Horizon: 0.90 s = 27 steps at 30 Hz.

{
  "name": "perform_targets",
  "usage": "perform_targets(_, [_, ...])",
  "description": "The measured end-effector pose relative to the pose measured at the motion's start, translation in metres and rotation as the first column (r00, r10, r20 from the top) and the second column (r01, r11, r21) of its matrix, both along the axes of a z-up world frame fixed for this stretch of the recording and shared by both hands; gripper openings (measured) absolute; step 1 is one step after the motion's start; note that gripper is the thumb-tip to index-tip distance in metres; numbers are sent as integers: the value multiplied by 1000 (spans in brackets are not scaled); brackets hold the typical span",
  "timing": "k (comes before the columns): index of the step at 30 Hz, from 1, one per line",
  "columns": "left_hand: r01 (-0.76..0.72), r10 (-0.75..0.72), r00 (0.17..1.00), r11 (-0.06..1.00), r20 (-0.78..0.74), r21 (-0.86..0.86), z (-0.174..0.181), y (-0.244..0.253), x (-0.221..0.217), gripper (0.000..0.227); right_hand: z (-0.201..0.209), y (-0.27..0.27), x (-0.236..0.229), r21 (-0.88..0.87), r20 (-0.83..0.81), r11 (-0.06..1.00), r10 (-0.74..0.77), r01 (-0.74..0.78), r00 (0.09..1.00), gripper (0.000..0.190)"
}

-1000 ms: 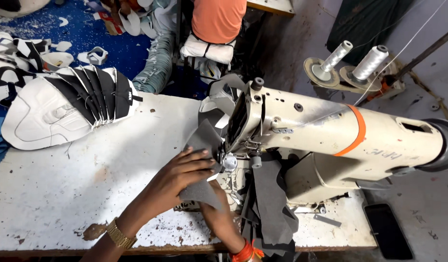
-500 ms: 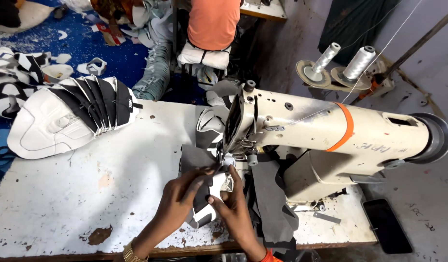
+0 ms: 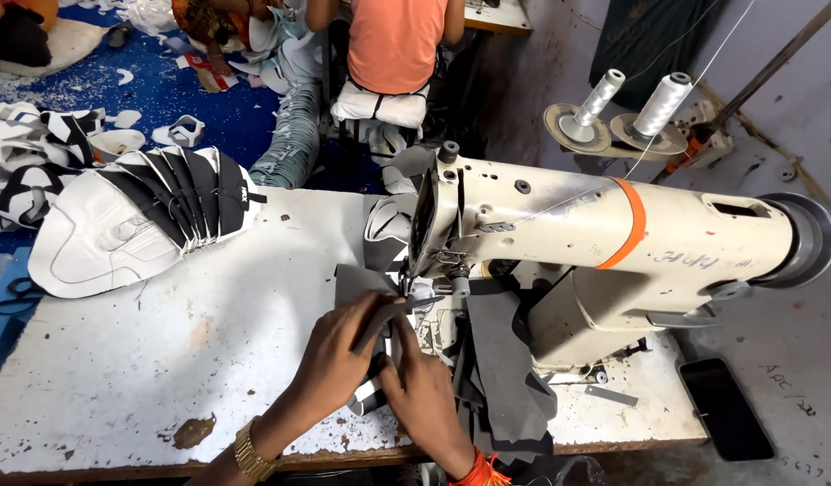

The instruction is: The person uses a sewing machine to stitch black fabric onto white shoe parts. They repeatedly pick up a shoe part, align it with a black fabric strip, and feed it through the machine. After sewing, they remove the part and place it on a pile.

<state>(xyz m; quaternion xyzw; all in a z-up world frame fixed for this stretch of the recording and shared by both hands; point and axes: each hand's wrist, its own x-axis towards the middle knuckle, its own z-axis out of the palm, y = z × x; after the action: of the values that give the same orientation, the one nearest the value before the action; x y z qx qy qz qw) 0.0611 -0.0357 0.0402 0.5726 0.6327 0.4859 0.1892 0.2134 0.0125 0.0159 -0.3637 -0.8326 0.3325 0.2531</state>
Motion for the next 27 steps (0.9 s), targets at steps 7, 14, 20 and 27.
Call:
perform_targets(7, [62, -41, 983, 992, -180, 109, -41, -8, -1, 47, -48, -12, -3, -276, -31, 954, -131, 118, 991, 23])
perform_targets(14, [176, -162, 970, 982, -181, 63, -20, -15, -9, 28, -59, 2, -6, -740, -482, 665, -420, -100, 769, 48])
perform_targets(20, [189, -170, 956, 980, -239, 59, -2, -21, -2, 43, -64, 17, 3, -565, -548, 777, -104, -276, 830, 18])
perform_targets(27, [169, -144, 922, 985, -360, 39, -15, -17, -4, 69, -33, 17, -7, -505, -606, 788, -33, -353, 794, 30])
